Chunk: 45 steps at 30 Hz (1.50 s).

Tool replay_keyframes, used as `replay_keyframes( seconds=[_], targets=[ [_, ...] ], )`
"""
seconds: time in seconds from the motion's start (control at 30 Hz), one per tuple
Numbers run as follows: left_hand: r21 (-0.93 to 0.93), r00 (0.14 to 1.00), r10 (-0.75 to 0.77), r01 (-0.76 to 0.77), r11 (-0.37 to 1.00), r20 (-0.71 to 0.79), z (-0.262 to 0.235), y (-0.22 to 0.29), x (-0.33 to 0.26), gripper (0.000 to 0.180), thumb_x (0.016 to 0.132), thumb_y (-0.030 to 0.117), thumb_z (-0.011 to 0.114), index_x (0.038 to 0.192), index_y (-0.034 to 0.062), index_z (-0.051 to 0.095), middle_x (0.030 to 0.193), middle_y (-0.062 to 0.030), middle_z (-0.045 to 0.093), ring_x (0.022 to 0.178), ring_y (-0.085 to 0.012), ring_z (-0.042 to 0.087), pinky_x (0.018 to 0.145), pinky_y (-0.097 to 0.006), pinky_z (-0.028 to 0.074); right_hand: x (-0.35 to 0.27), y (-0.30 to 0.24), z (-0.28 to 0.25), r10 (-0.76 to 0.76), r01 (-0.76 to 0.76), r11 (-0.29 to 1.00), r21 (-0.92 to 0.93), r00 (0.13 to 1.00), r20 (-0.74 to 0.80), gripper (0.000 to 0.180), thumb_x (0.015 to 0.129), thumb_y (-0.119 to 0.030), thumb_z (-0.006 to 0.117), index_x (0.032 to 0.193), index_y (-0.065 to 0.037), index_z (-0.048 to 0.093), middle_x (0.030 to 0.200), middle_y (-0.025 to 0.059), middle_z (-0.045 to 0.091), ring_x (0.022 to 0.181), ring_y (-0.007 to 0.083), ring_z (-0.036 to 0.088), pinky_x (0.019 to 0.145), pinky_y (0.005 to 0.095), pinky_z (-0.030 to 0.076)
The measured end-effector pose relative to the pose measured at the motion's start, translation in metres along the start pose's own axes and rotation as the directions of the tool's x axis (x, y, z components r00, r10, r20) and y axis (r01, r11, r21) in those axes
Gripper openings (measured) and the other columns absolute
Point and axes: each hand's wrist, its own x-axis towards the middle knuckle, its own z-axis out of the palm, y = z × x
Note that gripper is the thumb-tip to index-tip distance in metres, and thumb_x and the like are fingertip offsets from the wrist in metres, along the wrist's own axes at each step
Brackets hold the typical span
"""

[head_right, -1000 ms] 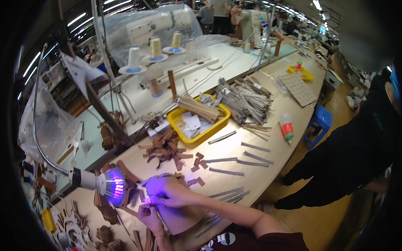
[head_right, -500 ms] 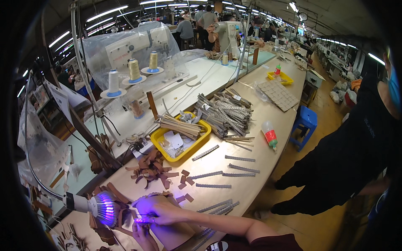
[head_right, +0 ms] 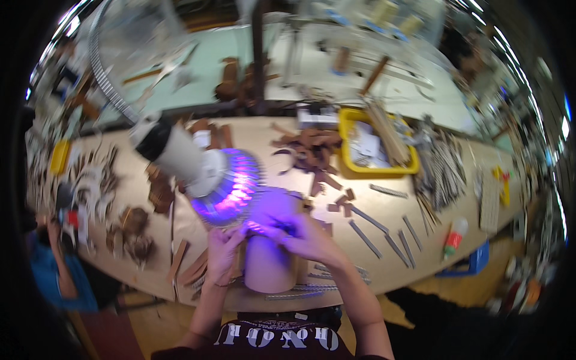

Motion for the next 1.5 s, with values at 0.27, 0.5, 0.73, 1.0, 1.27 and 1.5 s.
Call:
replay_keyframes(
  seconds=[0.27,0.5,0.73,1.0,1.27,1.5],
  targets=[
    [-0.109,0.990,0.008,0.007,0.994,0.138,-0.007,0.004,-0.001,0.050,0.090,-0.004,0.059,0.135,0.0004,0.039,0.105,-0.0130,0.067,0.091,-0.0097,0.064,0.080,-0.019,0.052,-0.005,-0.022,0.001,-0.177,0.085,0.894,-0.440,0.969,-0.173,0.024,0.084,-0.023,0.069,0.094,-0.001,0.069,0.068,0.0148,0.062,0.057,0.0229,0.058,0.056,0.0346,0.044],
    [-0.199,0.994,-0.011,0.032,0.980,0.107,-0.007,0.002,-0.002,0.050,0.088,-0.006,0.061,0.133,0.0008,0.039,0.106,-0.0130,0.066,0.094,-0.0105,0.064,0.082,-0.021,0.053,0.010,-0.012,0.012,-0.144,0.116,0.971,-0.207,0.982,-0.123,0.028,0.082,-0.011,0.072,0.106,0.001,0.062,0.091,0.0107,0.066,0.081,0.0173,0.062,0.073,0.0332,0.050],
    [-0.233,0.996,-0.047,0.062,0.971,0.070,-0.007,0.002,-0.004,0.048,0.088,-0.006,0.062,0.130,0.0006,0.041,0.106,-0.0140,0.066,0.094,-0.0120,0.064,0.084,-0.023,0.053,0.009,-0.012,0.013,-0.004,-0.002,0.999,-0.036,0.985,-0.172,0.031,0.084,-0.010,0.074,0.110,0.000,0.060,0.093,0.0047,0.064,0.081,0.0124,0.060,0.069,0.0267,0.052],
    [-0.237,0.997,-0.018,0.034,0.971,0.069,-0.005,0.002,-0.004,0.049,0.089,-0.005,0.061,0.133,-0.0002,0.039,0.105,-0.0148,0.067,0.094,-0.0128,0.065,0.084,-0.024,0.053,0.011,-0.019,0.015,-0.096,0.079,0.993,-0.092,0.974,-0.204,0.036,0.078,-0.002,0.072,0.111,0.001,0.061,0.106,0.0064,0.064,0.095,0.0123,0.058,0.082,0.0297,0.050],
    [-0.240,0.998,-0.012,0.027,0.970,0.061,-0.002,0.007,-0.005,0.049,0.089,-0.003,0.061,0.133,-0.0019,0.039,0.103,-0.0154,0.068,0.093,-0.0144,0.066,0.082,-0.025,0.053,0.011,-0.025,0.017,-0.030,-0.021,0.978,-0.206,0.970,-0.243,0.035,0.074,-0.005,0.073,0.109,-0.001,0.065,0.100,0.0087,0.068,0.087,0.0123,0.060,0.078,0.0322,0.050],
    [-0.208,0.996,-0.035,0.050,0.977,0.076,-0.006,0.007,-0.004,0.048,0.089,-0.003,0.060,0.132,-0.0023,0.039,0.102,-0.0164,0.068,0.093,-0.0173,0.067,0.081,-0.026,0.053,0.012,-0.026,0.018,-0.027,-0.049,0.961,-0.273,0.963,-0.267,0.028,0.077,-0.015,0.070,0.102,-0.002,0.068,0.086,0.0130,0.069,0.078,0.0179,0.065,0.074,0.0332,0.050]
  ],
)
